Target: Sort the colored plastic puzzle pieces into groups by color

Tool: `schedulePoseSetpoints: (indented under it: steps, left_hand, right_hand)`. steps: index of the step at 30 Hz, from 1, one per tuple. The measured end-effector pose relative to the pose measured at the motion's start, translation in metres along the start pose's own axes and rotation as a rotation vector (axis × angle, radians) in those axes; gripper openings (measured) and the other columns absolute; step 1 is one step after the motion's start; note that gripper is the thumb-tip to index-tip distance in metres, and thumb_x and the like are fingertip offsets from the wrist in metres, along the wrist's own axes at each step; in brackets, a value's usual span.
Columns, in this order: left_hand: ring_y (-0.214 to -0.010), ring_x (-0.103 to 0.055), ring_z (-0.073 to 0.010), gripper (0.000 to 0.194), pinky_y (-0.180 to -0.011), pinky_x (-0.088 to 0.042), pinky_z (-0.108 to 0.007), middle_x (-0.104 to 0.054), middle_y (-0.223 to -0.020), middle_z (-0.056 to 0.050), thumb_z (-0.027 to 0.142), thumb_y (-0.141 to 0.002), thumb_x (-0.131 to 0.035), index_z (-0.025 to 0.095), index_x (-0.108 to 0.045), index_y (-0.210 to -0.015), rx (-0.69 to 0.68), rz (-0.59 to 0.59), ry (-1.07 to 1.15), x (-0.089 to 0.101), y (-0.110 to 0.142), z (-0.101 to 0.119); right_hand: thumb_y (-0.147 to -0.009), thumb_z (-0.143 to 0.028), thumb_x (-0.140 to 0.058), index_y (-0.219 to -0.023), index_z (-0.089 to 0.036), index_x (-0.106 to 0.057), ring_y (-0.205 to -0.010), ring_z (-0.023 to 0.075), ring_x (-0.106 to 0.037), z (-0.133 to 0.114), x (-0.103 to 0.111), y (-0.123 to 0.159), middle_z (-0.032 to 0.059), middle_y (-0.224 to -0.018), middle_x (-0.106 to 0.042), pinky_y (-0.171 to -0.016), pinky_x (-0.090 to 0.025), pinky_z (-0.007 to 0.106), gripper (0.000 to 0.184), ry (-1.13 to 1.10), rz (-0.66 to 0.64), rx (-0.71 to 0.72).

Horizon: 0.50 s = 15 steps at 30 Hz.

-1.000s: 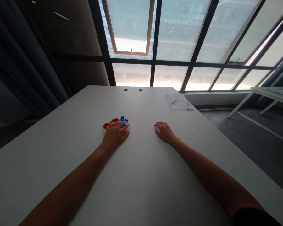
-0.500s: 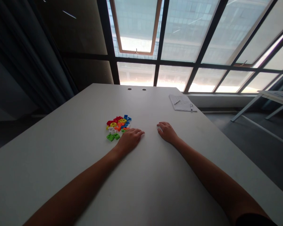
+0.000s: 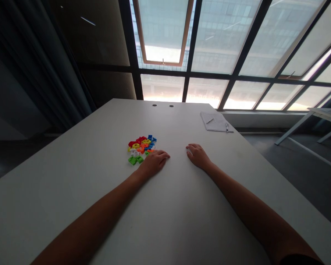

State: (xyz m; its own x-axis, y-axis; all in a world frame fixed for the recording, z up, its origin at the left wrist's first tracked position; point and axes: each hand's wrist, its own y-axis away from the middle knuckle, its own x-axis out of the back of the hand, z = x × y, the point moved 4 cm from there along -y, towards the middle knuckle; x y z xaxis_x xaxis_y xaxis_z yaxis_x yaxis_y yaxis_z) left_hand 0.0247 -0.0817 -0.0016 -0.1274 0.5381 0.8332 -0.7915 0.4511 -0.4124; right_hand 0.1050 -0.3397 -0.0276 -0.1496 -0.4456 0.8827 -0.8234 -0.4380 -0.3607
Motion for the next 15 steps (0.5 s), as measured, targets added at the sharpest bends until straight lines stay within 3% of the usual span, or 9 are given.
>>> schedulePoseSetpoints:
  steps: [6, 9, 15]
  left_hand:
    - [-0.117, -0.071, -0.0223, 0.029, -0.108, -0.054, -0.037, -0.078, -0.127, -0.007, 0.032, -0.101, -0.055, 0.024, -0.079, -0.115, -0.082, -0.122, 0.158, 0.013, 0.000, -0.022]
    - [-0.115, -0.073, -0.0217, 0.028, -0.107, -0.055, -0.037, -0.079, -0.123, -0.007, 0.034, -0.101, -0.056, 0.023, -0.079, -0.114, -0.061, -0.127, 0.201, 0.016, 0.000, -0.027]
    - [-0.120, -0.070, -0.0225, 0.030, -0.110, -0.053, -0.040, -0.076, -0.130, -0.008, 0.024, -0.103, -0.051, 0.023, -0.076, -0.119, -0.055, -0.073, 0.041, 0.011, 0.008, -0.008]
  right_hand:
    - [-0.101, -0.026, -0.055, -0.129, -0.016, -0.073, -0.133, 0.0288, -0.058, -0.003, 0.001, 0.000, 0.0161, -0.139, -0.069, -0.120, -0.041, 0.044, 0.035, 0.010, -0.007, -0.001]
    - [-0.101, -0.027, -0.054, -0.129, -0.015, -0.073, -0.134, 0.0294, -0.058, -0.002, 0.001, 0.001, 0.0173, -0.140, -0.068, -0.120, -0.041, 0.044, 0.036, 0.015, -0.012, 0.005]
    - [-0.101, -0.027, -0.054, -0.129, -0.015, -0.073, -0.134, 0.0297, -0.059, -0.001, 0.000, 0.001, 0.0166, -0.140, -0.068, -0.120, -0.042, 0.044, 0.036, 0.028, -0.009, 0.012]
